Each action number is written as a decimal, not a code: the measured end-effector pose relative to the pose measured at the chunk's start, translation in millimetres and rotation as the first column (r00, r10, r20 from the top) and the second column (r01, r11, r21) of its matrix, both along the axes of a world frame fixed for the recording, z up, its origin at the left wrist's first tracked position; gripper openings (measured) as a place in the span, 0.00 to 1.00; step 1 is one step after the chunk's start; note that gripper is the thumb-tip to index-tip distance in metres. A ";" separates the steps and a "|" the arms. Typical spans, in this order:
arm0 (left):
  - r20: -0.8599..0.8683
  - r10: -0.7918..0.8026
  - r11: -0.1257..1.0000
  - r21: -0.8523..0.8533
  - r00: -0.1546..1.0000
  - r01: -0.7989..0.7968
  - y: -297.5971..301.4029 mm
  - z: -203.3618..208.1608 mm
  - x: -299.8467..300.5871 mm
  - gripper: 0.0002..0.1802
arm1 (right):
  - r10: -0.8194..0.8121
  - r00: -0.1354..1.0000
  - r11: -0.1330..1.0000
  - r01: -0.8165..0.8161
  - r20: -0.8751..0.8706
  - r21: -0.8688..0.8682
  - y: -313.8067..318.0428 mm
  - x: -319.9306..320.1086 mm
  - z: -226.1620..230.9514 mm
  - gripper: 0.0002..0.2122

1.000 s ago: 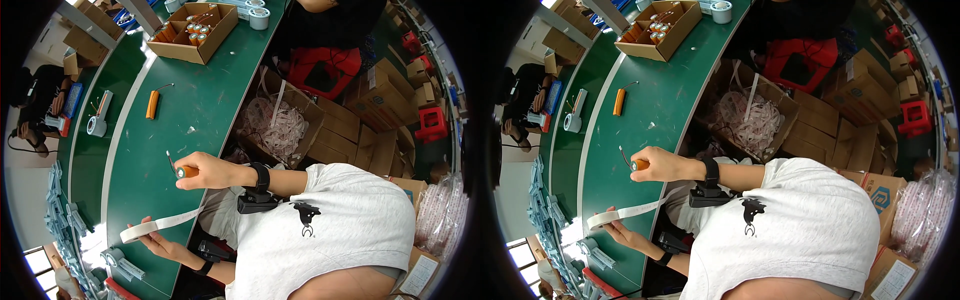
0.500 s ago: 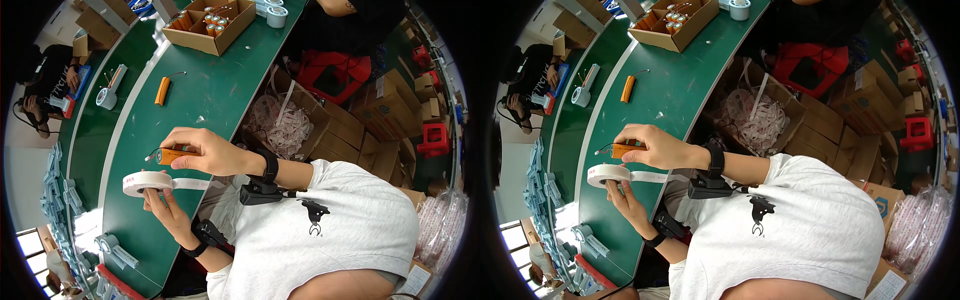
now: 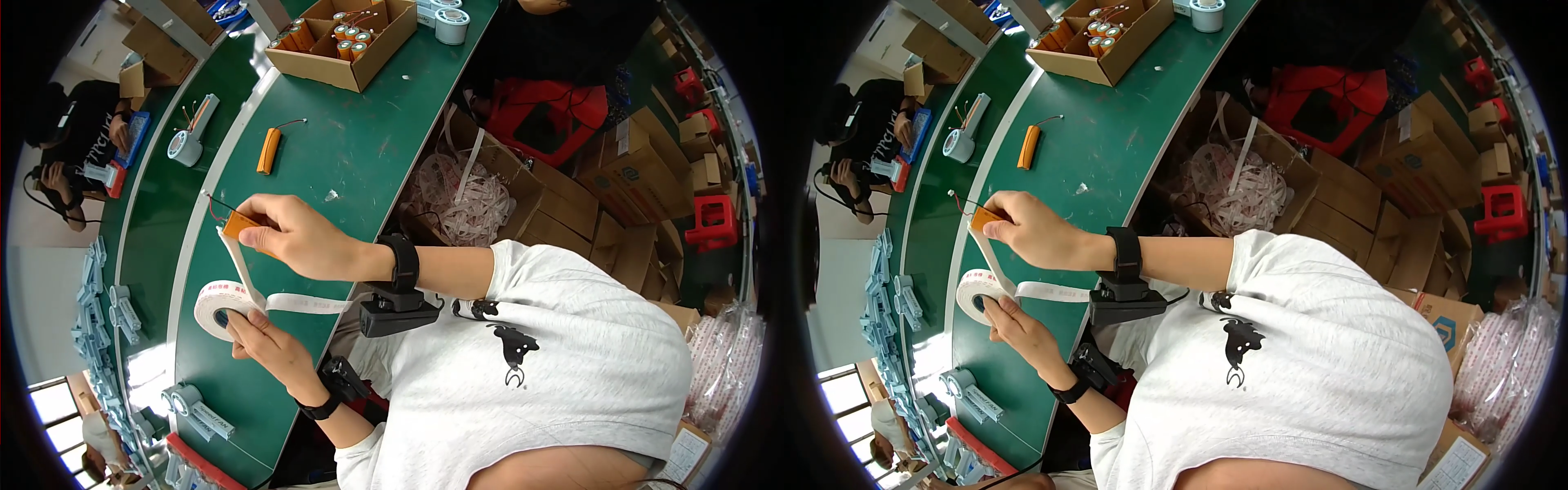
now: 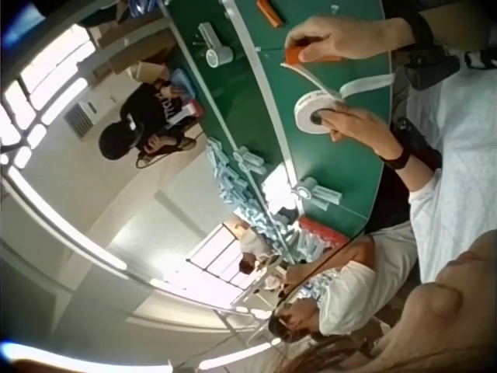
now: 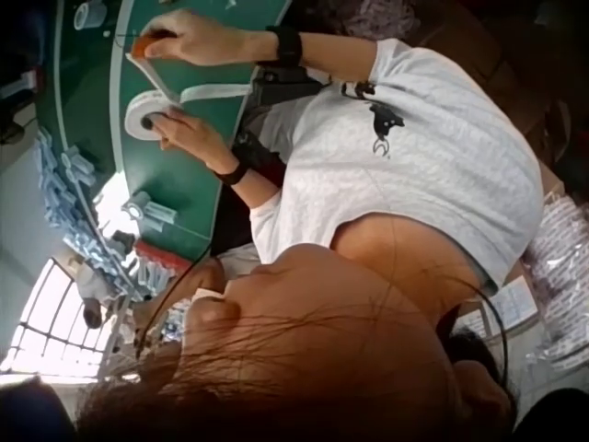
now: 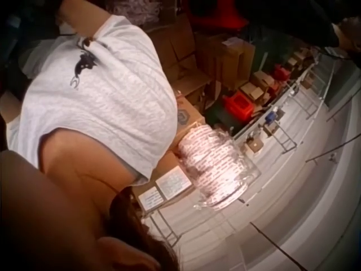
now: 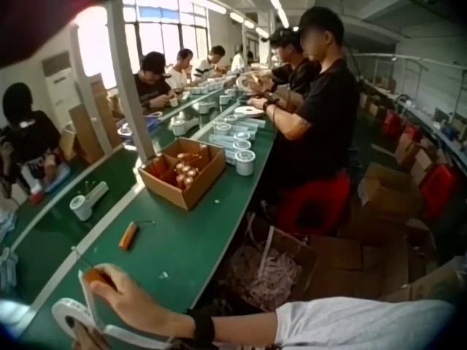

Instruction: The person assembles fans by applying double-sided tape to batteries and pressing them into the fan housings. They pick up a battery, apply tape from a roll, and then insert the battery into the compartment of a fan housing, repeating the process.

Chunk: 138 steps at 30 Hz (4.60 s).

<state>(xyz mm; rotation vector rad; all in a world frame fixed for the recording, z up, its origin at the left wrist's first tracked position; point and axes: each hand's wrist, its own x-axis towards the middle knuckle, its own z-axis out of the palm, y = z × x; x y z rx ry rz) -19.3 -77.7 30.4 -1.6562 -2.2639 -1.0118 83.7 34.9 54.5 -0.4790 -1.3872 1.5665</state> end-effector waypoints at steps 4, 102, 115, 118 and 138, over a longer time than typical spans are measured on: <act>-0.105 0.044 0.994 -0.095 0.994 -0.054 6.0 1.1 1.4 0.14 | -0.022 0.996 0.978 0.004 -0.082 -0.209 1.7 -21.7 -11.1 0.09; 0.057 -0.411 0.893 -0.178 0.910 0.414 -91.7 3.4 -94.6 0.08 | 0.319 0.533 0.528 -0.787 0.784 0.320 -68.0 -57.7 -32.9 0.05; 0.127 -0.388 0.882 -0.238 0.913 0.407 -89.5 11.5 -89.6 0.17 | 0.462 0.606 0.722 -0.681 0.647 0.122 -60.5 -68.7 -62.1 0.12; 0.046 -0.411 0.863 -0.303 0.911 0.404 -81.4 13.4 -101.1 0.23 | 0.441 0.661 0.757 -0.638 0.608 0.144 -64.1 -74.8 -65.4 0.13; -0.392 -0.377 0.901 -0.366 0.839 0.233 93.6 31.1 -196.9 0.38 | -0.236 0.570 0.831 -0.301 0.787 0.467 116.6 28.1 -18.7 0.10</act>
